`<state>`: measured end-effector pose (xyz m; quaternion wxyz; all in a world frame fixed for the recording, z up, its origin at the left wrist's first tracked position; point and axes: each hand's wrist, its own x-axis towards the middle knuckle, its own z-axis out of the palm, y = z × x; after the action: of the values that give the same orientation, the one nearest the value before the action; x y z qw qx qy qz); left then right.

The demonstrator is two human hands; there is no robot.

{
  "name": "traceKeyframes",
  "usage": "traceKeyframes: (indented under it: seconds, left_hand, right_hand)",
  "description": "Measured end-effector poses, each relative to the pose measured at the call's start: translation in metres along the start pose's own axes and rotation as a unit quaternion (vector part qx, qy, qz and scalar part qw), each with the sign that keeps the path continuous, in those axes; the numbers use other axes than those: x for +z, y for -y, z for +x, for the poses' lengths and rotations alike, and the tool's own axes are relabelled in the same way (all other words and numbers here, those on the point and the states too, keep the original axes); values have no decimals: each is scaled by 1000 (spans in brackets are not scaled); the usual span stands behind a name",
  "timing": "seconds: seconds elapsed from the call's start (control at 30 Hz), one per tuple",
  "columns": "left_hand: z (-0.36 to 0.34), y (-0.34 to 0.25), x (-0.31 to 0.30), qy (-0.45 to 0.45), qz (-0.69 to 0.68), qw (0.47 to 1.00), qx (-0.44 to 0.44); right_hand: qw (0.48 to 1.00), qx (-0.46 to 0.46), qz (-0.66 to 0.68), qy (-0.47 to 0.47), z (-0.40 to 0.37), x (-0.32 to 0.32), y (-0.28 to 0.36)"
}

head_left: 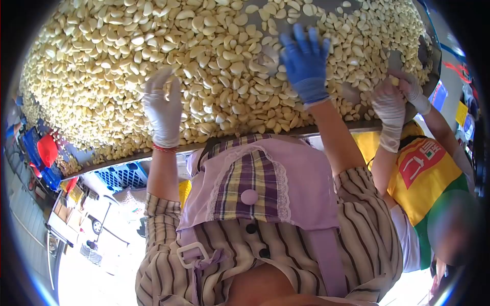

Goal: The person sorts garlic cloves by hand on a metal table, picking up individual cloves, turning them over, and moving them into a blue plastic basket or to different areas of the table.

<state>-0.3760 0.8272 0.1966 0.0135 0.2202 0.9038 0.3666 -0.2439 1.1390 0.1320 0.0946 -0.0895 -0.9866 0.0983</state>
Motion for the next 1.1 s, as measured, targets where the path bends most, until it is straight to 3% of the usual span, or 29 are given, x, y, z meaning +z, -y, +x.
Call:
traceKeyframes:
  seconds: [0.03,0.1,0.17,0.2,0.27,0.37,0.4,0.43,0.5,0.53,0.57,0.6,0.63,0.67,0.7,0.73,0.77,0.83,0.9,0.93,0.97,1.0,1.07,1.1]
  left_hand:
    - [-6,-11,8,0,10,1000,8]
    - [-1,-35,31,0,3,994,105]
    - [11,-79,50,62,70,987,134]
    - [13,-85,64,61,68,987,135]
    - [20,-89,95,220,203,944,142]
    - [15,-89,113,214,221,936,170]
    - [13,-92,118,250,183,947,89]
    - [12,-90,117,247,186,947,89]
    - [7,-85,111,266,-2,964,11]
    - [5,-83,107,266,0,964,13]
    - [0,-82,103,211,-170,962,-46]
    - [-7,-85,96,148,-334,925,-106]
    - [-14,-90,90,149,-333,925,-108]
    - [-16,-102,79,137,-413,883,-177]
    - [-16,-114,68,121,-487,830,-244]
    - [-16,-126,56,127,-486,812,-297]
    - [-17,-123,54,124,-484,812,-302]
    - [-17,-106,47,118,-524,764,-357]
    - [-15,-98,22,121,-631,673,-366]
    - [-18,-102,0,109,-669,627,-384]
    - [-28,-85,-23,110,-653,639,-391]
    - [-45,-65,-54,126,-566,713,-395]
    - [-107,6,-115,168,-438,833,-294]
    - [-129,22,-155,252,-281,848,-372]
  right_hand:
    - [1000,16,-15,7,-4,-2,-8]
    - [997,41,-68,-18,-8,-10,-18]
    - [991,49,-109,-52,-7,-19,-20]
    - [994,62,-58,-62,-6,-23,-19]
    - [994,76,-12,-73,-7,-30,-17]
    - [980,84,134,-117,-7,-39,-8]
    - [970,84,186,-131,-6,-40,-3]
    - [962,79,213,-152,-5,-42,4]
    - [952,71,242,-175,-7,-46,20]
    - [931,121,326,-108,-10,-51,31]
    - [897,170,406,-37,-13,-56,41]
    - [896,172,407,-34,-14,-63,50]
    - [804,253,528,103,-12,-72,58]
    - [674,320,624,234,-9,-77,65]
    - [673,319,624,236,-10,-77,72]
    - [637,299,673,227,-11,-76,80]
    - [598,280,719,219,-11,-76,87]
    - [595,273,721,226,-5,-80,92]
    - [557,207,782,189,-2,-80,94]
    - [577,226,763,186,-4,-74,83]
    - [639,221,723,139,0,-76,68]
    - [697,216,678,93,5,-81,51]
    - [750,282,593,82,8,-79,8]
    - [750,283,592,83,6,-71,-5]
